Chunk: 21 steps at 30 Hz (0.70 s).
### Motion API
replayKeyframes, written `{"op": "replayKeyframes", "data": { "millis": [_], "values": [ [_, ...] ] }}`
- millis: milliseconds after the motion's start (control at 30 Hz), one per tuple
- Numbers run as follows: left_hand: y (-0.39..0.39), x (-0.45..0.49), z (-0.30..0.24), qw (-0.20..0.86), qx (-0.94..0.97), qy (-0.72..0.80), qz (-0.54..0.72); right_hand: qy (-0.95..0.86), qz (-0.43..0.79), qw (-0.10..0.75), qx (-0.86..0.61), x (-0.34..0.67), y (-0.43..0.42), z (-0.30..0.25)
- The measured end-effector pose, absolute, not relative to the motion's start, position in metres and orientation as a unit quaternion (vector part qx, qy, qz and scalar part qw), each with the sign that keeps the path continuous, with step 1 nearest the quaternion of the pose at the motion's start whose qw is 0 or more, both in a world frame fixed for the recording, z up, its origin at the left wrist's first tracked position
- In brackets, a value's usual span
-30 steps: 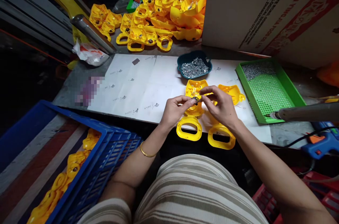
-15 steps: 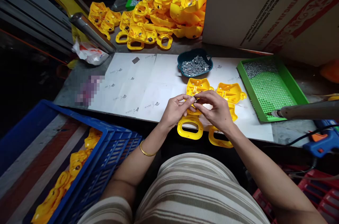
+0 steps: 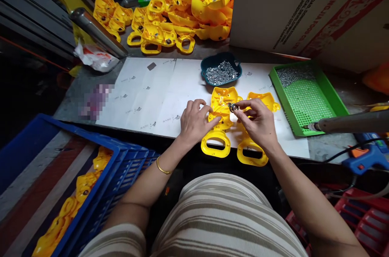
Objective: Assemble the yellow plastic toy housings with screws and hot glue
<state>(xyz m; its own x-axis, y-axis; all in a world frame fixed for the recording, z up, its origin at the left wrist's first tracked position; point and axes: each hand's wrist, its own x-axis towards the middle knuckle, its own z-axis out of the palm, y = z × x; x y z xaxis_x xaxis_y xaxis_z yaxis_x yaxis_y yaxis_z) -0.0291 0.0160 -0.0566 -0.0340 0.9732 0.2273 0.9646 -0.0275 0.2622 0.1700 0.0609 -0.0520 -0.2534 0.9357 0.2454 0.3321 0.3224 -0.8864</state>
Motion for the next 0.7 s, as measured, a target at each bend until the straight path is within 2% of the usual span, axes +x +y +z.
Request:
{"op": "replayKeyframes", "data": {
  "millis": [233, 367, 500, 633, 700],
  "values": [
    [0.017, -0.025, -0.059, 0.023, 0.703, 0.697, 0.142, -0.692, 0.399, 0.396, -0.452, 0.165, 0.055, -0.055],
    [0.016, -0.026, -0.059, 0.049, 0.703, 0.696, 0.137, -0.714, 0.379, 0.38, -0.449, 0.161, 0.052, -0.057],
    [0.015, -0.028, -0.058, 0.097, 0.676, 0.695, 0.226, -0.758, 0.329, 0.347, -0.445, 0.159, 0.047, -0.06],
    [0.02, -0.038, -0.06, 0.21, 0.608, 0.685, 0.343, -0.806, 0.255, 0.279, -0.455, 0.158, 0.043, -0.059],
    [0.024, -0.046, -0.064, 0.205, 0.594, 0.693, 0.354, -0.826, 0.217, 0.233, -0.465, 0.156, 0.041, -0.058]
  ]
}}
